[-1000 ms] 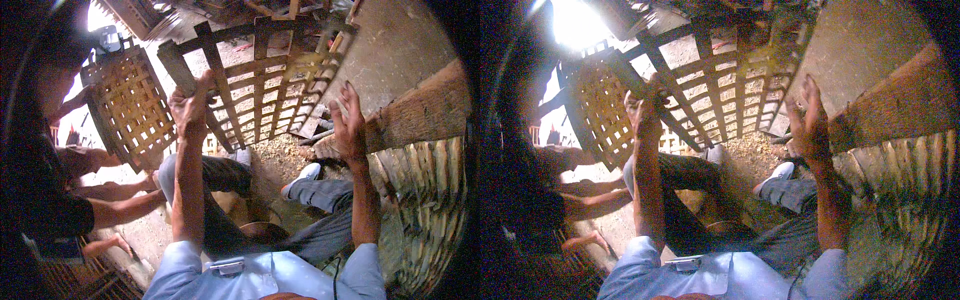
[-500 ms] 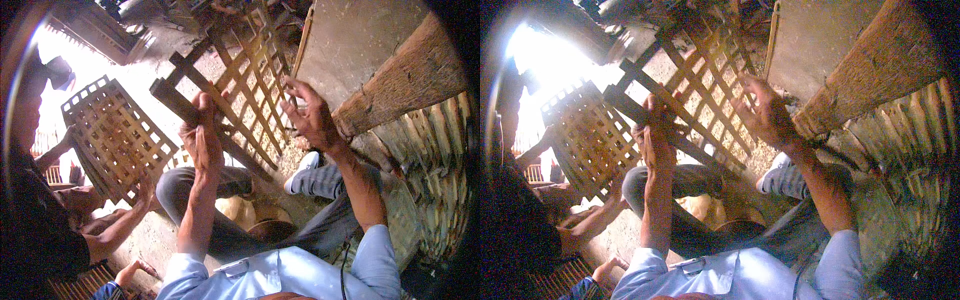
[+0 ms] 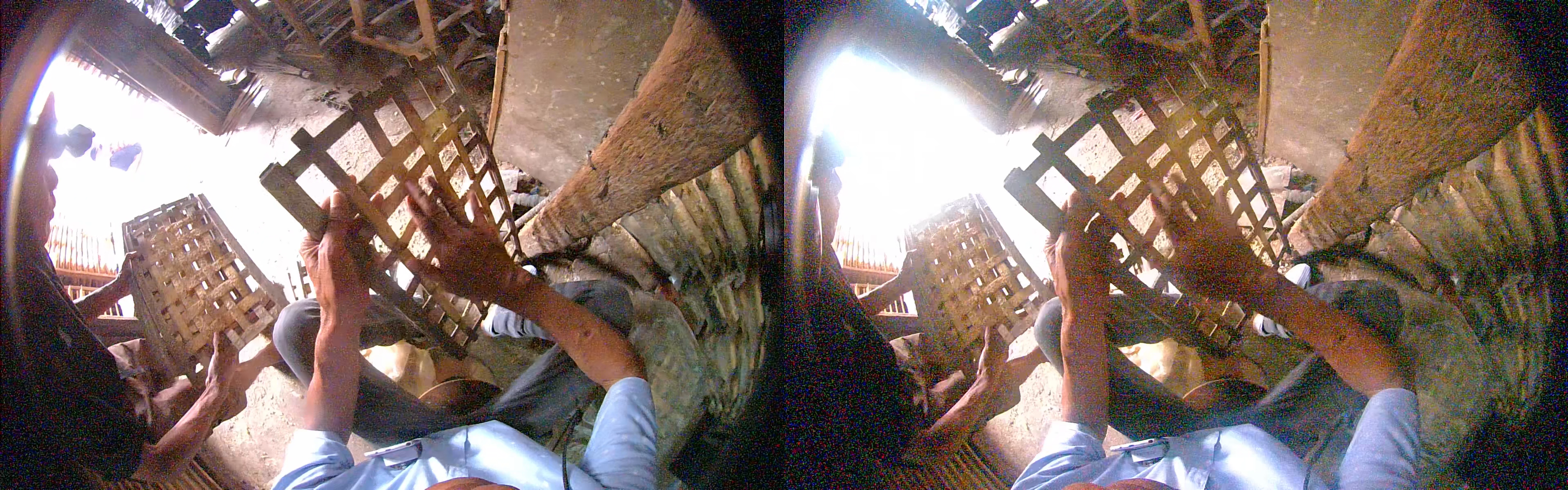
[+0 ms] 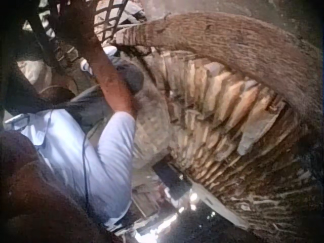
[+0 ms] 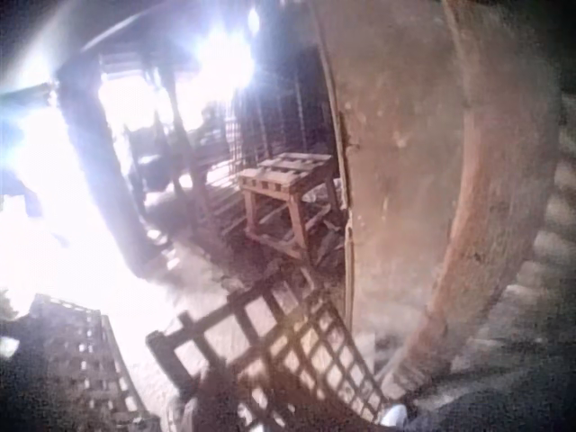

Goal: The person sits on the floor and uses a small tool to scrape and clean the surface of a wooden lattice frame. Another person sweeps the floor in the background. The person continues to work on the frame, removing debris and adjusting its position.

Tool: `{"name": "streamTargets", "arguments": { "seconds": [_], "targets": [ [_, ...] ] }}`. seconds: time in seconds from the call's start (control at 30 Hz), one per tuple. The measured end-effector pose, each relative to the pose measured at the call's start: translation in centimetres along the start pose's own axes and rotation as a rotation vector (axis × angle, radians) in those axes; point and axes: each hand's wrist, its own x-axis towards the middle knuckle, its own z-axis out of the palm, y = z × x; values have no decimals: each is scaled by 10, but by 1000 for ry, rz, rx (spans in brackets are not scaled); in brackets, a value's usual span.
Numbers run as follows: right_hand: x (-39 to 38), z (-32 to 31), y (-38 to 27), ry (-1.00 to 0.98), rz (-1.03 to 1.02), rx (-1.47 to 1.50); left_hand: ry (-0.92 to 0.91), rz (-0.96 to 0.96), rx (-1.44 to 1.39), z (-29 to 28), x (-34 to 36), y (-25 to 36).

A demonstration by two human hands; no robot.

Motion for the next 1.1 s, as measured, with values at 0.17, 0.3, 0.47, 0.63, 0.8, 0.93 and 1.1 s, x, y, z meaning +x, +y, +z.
{"name": "streamTargets", "arguments": {
  "seconds": [0.17, 0.3, 0.47, 0.63, 0.8, 0.93, 1.1],
  "targets": [
    [-7, 13, -5, 46, -170, 134, -51, 68, -128, 2, 4, -3],
    [1, -1, 9, 16, -34, -96, -87, 11, -133, -11, 9, -3],
    [-1, 7, 34, 169, -51, 56, -90, 154, -94, -26, 25, -18],
    [-8, -7, 89, 389, 270, -106, -144, -1, -189, -37, 31, 4],
    [-14, -9, 140, 273, 507, 486, -224, 63, -363, -82, 51, 5],
    [-24, -25, 149, 188, 495, 896, -271, -2, -467, -89, 43, 14],
    [-25, -71, 89, 217, 474, 1219, -328, 73, -496, -97, 55, 2]
  ]
}}
